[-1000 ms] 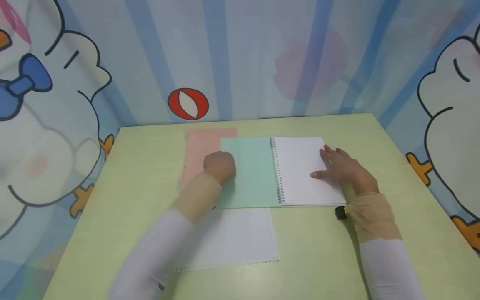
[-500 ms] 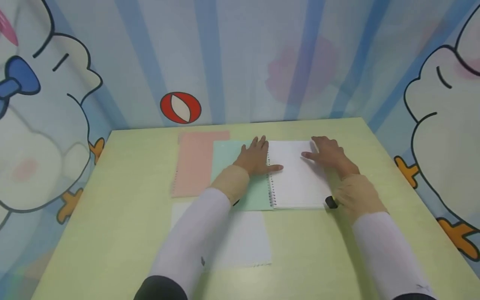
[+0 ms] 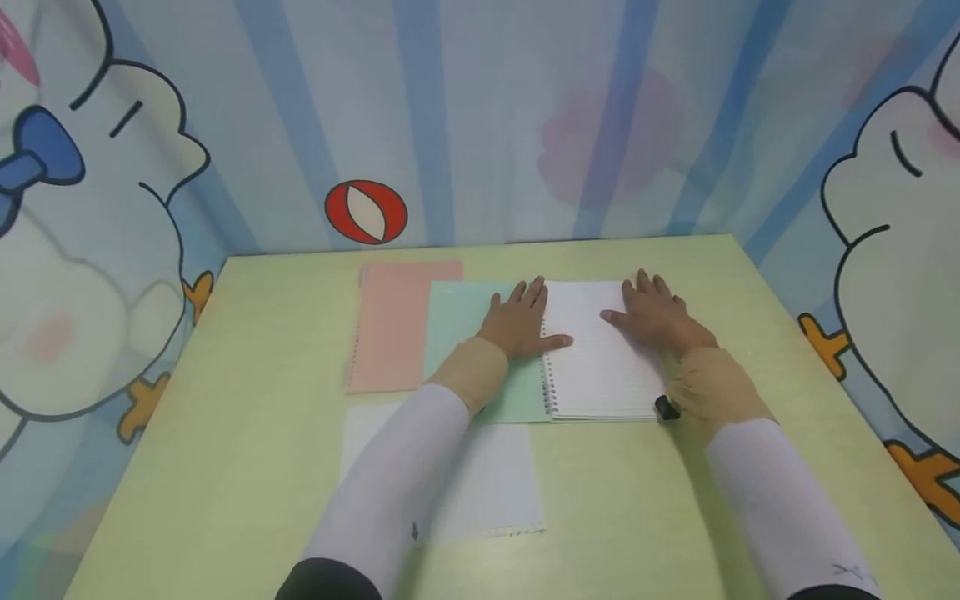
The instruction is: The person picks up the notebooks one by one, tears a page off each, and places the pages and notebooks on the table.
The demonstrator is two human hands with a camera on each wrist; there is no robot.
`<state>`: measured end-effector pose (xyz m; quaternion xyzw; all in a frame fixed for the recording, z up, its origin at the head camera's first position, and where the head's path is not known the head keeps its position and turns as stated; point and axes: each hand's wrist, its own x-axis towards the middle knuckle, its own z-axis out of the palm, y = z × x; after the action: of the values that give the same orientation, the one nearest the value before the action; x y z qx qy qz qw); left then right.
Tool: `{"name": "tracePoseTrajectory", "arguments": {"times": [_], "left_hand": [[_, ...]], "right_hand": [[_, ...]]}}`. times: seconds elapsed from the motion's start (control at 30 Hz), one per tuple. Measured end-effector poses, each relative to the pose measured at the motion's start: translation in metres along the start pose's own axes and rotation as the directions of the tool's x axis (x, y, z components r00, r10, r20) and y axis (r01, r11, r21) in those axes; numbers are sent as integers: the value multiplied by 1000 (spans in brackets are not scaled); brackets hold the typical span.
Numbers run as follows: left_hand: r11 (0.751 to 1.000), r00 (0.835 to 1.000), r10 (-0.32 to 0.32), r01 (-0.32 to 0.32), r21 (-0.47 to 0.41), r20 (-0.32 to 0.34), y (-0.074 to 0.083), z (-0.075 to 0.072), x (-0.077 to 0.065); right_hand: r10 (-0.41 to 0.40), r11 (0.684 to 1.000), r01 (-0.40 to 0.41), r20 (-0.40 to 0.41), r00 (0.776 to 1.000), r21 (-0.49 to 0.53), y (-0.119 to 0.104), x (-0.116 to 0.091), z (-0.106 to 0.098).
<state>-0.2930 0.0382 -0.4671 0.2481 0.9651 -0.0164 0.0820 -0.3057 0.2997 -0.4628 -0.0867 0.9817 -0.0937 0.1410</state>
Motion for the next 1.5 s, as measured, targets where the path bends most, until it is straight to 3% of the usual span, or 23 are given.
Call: {"name": "tracePoseTrajectory", "arguments": {"times": [0.2, 0.3, 0.37, 0.43, 0.5, 0.53, 0.7, 0.9, 1.07, 1.2, 1.33, 1.37, 1.5], "left_hand": [[1000, 1000, -22, 22, 2, 22, 2, -2, 1], [999, 999, -34, 34, 0, 41, 3, -1, 1], [999, 999, -34, 34, -4, 35, 3, -1, 0], [999, 999, -32, 32, -6, 20, 4, 0, -1], [999, 1000, -30, 30, -13, 6, 5, 0, -4], [999, 1000, -31, 31, -13, 1, 5, 0, -3], [999, 999, -49, 50, -14, 20, 8, 4, -1], [998, 998, -57, 58, -23, 33, 6, 8, 6], [997, 998, -54, 55, -46, 26, 6, 5, 3], [996, 998, -61, 62, -65, 21, 7, 3, -1], [995, 998, -51, 52, -87, 22, 7, 1, -3], [995, 999, -46, 48, -90, 21, 7, -1, -4], [995, 998, -34, 39, -97, 49, 6, 2, 1]], "right_hand": [[-41, 998, 46, -112, 993, 49, -6, -6, -4], [9, 979, 32, -200, 980, 200, -13, -9, -11], [106, 927, -21, -210, 972, 373, -14, -10, -15], [212, 850, -92, -176, 961, 518, -12, -9, -17], [274, 788, -148, -125, 954, 598, -8, -7, -16], [282, 771, -158, -108, 953, 617, -5, -6, -14], [223, 775, -86, -142, 964, 627, 8, 0, 1], [167, 752, 21, -221, 961, 658, 16, 2, 14], [150, 744, 55, -246, 958, 666, 17, -2, 19], [158, 703, 44, -216, 964, 709, 21, -7, 22], [171, 639, 17, -164, 972, 769, 23, -13, 19], [174, 638, 5, -150, 973, 770, 23, -14, 17], [185, 590, -68, -52, 981, 805, 18, -22, 8]]}}
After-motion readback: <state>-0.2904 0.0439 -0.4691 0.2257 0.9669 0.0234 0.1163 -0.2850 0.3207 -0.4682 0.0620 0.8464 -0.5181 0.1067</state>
